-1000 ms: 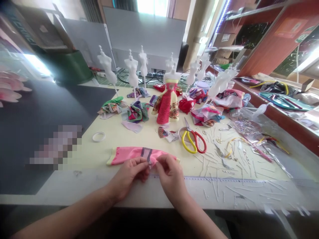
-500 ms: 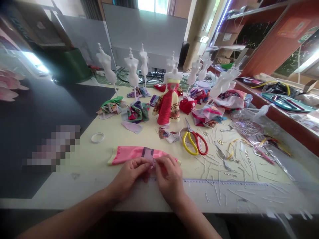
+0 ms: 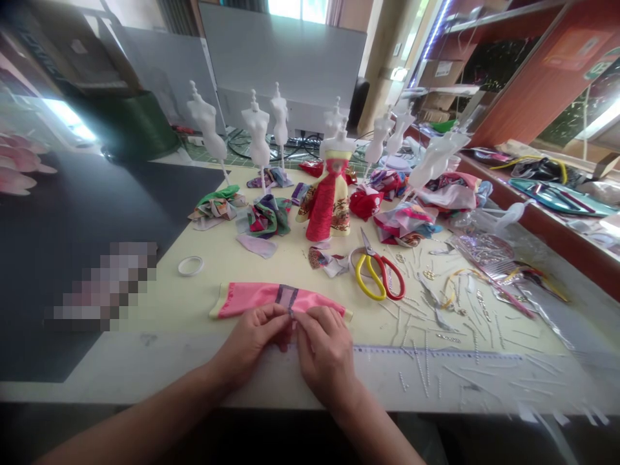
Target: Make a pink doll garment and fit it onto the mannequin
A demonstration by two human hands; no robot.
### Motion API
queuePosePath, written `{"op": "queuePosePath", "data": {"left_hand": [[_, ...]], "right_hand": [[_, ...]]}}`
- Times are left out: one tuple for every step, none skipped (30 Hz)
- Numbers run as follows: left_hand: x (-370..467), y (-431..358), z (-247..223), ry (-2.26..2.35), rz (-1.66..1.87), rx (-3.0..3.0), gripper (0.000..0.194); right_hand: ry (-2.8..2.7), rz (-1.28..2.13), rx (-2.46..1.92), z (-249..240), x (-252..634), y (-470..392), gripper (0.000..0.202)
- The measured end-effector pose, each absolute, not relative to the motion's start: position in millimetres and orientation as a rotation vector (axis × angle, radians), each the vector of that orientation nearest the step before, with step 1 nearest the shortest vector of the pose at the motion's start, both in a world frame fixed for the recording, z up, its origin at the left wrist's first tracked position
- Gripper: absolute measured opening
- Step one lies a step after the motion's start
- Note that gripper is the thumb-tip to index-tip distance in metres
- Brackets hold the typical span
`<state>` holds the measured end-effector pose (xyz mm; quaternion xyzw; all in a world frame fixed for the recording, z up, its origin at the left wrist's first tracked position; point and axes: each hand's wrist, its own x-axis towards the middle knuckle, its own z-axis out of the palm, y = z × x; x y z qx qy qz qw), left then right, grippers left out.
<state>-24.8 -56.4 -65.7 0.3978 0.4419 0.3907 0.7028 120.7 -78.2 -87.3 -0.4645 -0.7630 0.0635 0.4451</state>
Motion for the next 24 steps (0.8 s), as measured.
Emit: {"op": "queuePosePath", "data": {"left_hand": [[-24.7,-56.5,-65.9,0.984,0.869,0.890,0.017],[-24.5,-56.4,-66.1,0.986,0.867,0.898,0.018],[-24.5,-56.3,-66.4,0.989,0.864,0.907,0.018],[-24.4,-56.3,-66.9,0.992,0.863,0.915,0.018],[-24.4,-56.2,-67.4,0.993,0.862,0.923,0.018],[-24.4,-56.2,-68.0,0.994,0.864,0.929,0.018],[-24.4,-56.3,-68.7,0.995,0.866,0.933,0.018],[-24.4,-56.5,-69.2,0.995,0.869,0.937,0.018],[-24.5,-56.6,-69.6,0.995,0.872,0.941,0.018],[-24.6,-56.9,-69.7,0.997,0.873,0.946,0.018],[-24.7,-57.1,-69.5,1.000,0.873,0.953,0.019],[-24.9,-57.4,-69.0,1.003,0.872,0.960,0.019],[-25.1,-57.7,-68.4,1.005,0.870,0.967,0.020],[-25.4,-58.0,-67.7,1.007,0.867,0.973,0.020],[-25.6,-58.3,-67.0,1.009,0.863,0.978,0.020],[-25.8,-58.6,-66.4,1.010,0.859,0.981,0.019],[-26.1,-59.0,-66.0,1.010,0.856,0.980,0.018],[-26.3,-59.3,-66.0,1.010,0.854,0.979,0.018],[-26.6,-59.5,-66.2,1.012,0.852,0.979,0.018],[-26.7,-59.7,-66.7,1.015,0.852,0.982,0.017],[-26.9,-59.7,-67.5,1.019,0.853,0.988,0.017],[-26.9,-59.6,-68.3,1.023,0.856,0.994,0.017],[-26.8,-59.5,-69.1,1.025,0.856,1.001,0.017],[-26.6,-59.3,-69.7,1.026,0.855,1.005,0.017]], "right_hand": [[-1.876,0.195,-1.153,-86.5,120.5,-78.7,0.026],[-1.852,0.241,-1.156,-85.5,120.4,-79.0,0.024],[-1.818,0.290,-1.162,-84.4,120.4,-79.0,0.022],[-1.774,0.334,-1.171,-83.2,120.7,-78.8,0.019],[-1.729,0.370,-1.181,-82.1,121.1,-78.3,0.016],[-1.692,0.393,-1.190,-81.2,121.6,-77.6,0.013],[-1.669,0.407,-1.195,-80.4,122.1,-76.9,0.010],[-1.659,0.415,-1.195,-79.8,122.6,-76.3,0.009],[-1.661,0.422,-1.190,-79.4,122.9,-75.8,0.009],[-1.669,0.425,-1.178,-79.1,123.0,-75.4,0.009],[-1.677,0.427,-1.167,-78.9,122.9,-75.2,0.009],[-1.683,0.427,-1.158,-78.6,122.5,-75.0,0.010],[-1.688,0.427,-1.152,-78.4,122.1,-74.9,0.010],[-1.695,0.426,-1.150,-78.2,121.5,-74.6,0.010],[-1.703,0.423,-1.152,-78.2,121.0,-74.3,0.010],[-1.714,0.416,-1.156,-78.5,120.5,-73.9,0.011],[-1.730,0.405,-1.157,-79.1,120.1,-73.5,0.011],[-1.747,0.391,-1.154,-80.0,120.0,-73.3,0.012],[-1.766,0.371,-1.148,-81.2,120.0,-73.2,0.013],[-1.783,0.346,-1.140,-82.6,120.2,-73.4,0.015],[-1.801,0.321,-1.131,-83.8,120.6,-73.8,0.016],[-1.820,0.302,-1.122,-84.5,121.0,-74.3,0.018],[-1.835,0.298,-1.114,-84.5,121.6,-74.8,0.018],[-1.839,0.309,-1.111,-83.5,122.3,-74.9,0.018]]}}
